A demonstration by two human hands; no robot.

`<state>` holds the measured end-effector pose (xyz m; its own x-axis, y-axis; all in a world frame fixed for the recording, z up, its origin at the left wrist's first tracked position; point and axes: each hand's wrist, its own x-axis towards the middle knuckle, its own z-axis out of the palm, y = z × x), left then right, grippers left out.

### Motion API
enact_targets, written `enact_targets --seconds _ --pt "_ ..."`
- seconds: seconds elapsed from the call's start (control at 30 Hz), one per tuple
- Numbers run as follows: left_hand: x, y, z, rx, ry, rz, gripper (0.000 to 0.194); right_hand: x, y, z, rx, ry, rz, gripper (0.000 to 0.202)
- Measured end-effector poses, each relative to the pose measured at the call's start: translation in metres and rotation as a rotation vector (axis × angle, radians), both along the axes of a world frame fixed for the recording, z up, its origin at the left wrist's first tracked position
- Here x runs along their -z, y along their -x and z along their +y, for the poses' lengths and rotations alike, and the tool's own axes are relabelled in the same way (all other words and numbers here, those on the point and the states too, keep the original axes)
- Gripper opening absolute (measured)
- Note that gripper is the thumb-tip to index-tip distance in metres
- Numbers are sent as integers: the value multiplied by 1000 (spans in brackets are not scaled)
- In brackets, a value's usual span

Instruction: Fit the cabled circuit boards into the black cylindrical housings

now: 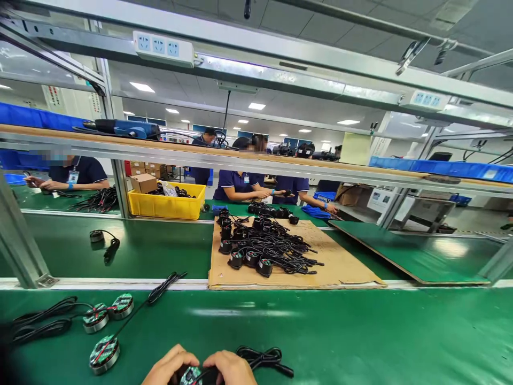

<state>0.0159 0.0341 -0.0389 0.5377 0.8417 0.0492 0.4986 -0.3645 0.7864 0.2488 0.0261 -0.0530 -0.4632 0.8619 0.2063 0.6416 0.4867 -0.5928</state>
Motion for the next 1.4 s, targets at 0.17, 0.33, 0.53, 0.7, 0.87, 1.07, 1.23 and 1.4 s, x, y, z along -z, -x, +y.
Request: enact_targets --seconds 0.17,0.33,0.53,0.7,0.87,1.07,1.23,1.4 --pt "-29 0 -22 -22 -36 -103 68 -41 -2 -33 65 -35 93 34" --pt "-38 -2 -27 -40 1 -77 68 -54 -3 -41 34 -38 149 36" --pt "-42 6 -21 73 35 -62 69 -48 -7 -44 7 -148 195 23" --pt "-54 15 -10 238 110 -68 60 -56 -8 -43 -8 -186 206 20" --pt "-54 11 -12 174 106 -143 58 -62 -4 -45 -46 -91 182 32" --pt "-53 12 -11 191 113 -137 59 -59 -4 -47 -12 -91 188 27" --pt "-55 11 -13 213 100 -152 56 -59 -5 -47 -21 -66 208 27" --pt "-50 9 -22 194 31 -157 53 -55 -4 -49 -11 -32 226 24"
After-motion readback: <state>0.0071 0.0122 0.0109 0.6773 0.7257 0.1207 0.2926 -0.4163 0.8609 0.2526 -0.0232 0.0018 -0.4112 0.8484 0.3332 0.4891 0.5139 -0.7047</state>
